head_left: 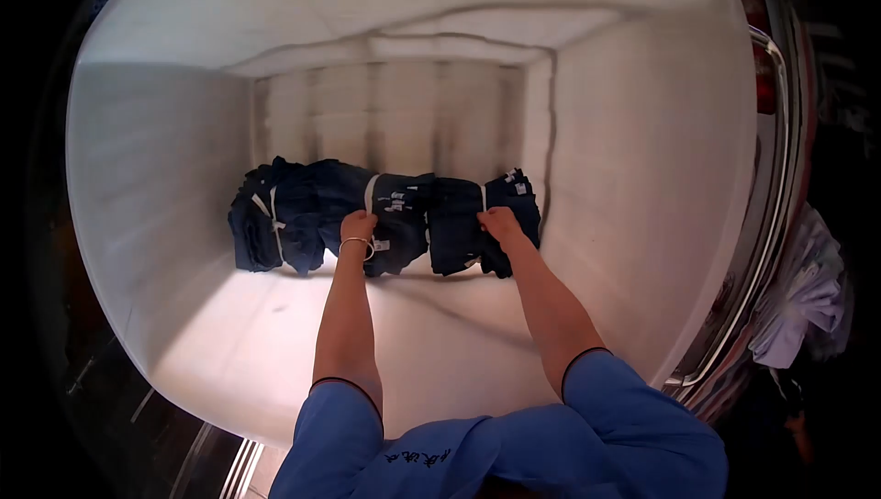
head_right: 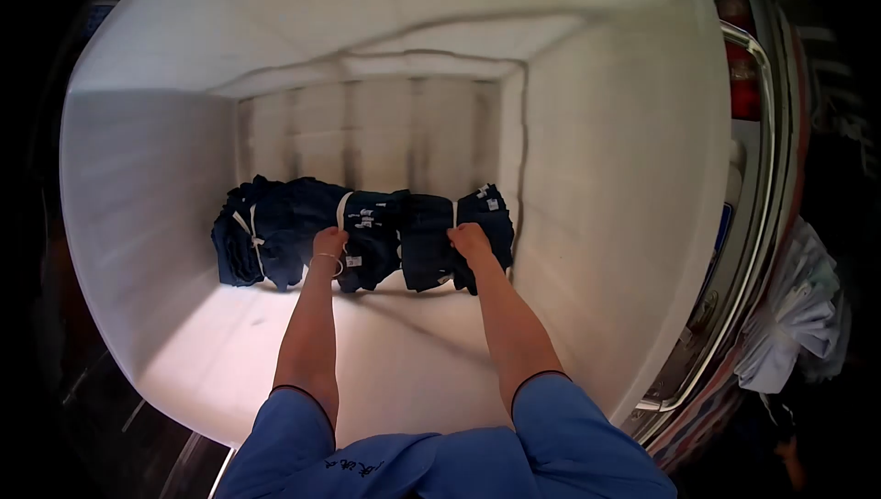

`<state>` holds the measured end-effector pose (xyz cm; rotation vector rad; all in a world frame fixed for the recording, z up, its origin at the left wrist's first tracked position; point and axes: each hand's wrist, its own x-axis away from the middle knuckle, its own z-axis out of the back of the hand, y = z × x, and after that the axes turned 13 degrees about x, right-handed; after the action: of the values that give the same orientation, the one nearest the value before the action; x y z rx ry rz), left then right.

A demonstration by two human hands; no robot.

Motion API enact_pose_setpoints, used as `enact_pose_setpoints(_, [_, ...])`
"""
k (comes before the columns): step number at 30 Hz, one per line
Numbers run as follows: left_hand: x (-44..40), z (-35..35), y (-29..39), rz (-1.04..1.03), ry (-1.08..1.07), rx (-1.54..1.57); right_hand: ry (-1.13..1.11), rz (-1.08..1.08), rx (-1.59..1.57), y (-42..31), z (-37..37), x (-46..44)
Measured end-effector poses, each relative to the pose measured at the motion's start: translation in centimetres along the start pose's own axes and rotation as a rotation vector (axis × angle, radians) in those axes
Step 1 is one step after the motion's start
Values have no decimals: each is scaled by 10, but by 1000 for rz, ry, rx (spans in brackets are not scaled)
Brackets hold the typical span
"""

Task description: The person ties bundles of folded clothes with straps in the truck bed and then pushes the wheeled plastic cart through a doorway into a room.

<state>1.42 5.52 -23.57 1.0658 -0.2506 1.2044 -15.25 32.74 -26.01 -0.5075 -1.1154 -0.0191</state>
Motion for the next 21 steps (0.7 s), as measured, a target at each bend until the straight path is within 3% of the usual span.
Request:
enact_pose_setpoints(1, [-26,-1,-44,-219,-40,-50,58,0,-81,-7,2,22])
enact_pose_setpoints(2, [-17,7,-22,56,-9,213,166,12,-61,-9,3,36])
enact_pose_setpoints(3, [-20,14,-20,78,16,362,229,16,-80,-15,5,47])
enact_pose_setpoints(5, [-4,39,27,88,47,407,361,51,-155,-45,34,91])
enact_pose_setpoints(6, [-21,56,26,-23,-7,248,408,92,-188,-59,50,109])
enact_pose_setpoints(8, [-15,84,83,-142,16,220,418,137,-336,-97,93,151])
enact_pose_setpoints(9, [21,87,134,-92,119,326,446,184,-412,-106,109,174])
enact_pose_setpoints(15, [126,159,340,-697,120,793,438,779,-1114,-158,263,318])
enact_pose_setpoints(18, [220,135,445,-973,73,884,509,1047,-1374,-123,355,413])
enact_pose_setpoints(20, [276,113,514,-1114,-28,1069,701,1116,-1391,-94,408,473])
enact_pose_setpoints(21, [311,89,551,-1162,22,1183,734,1136,-1474,-77,431,504])
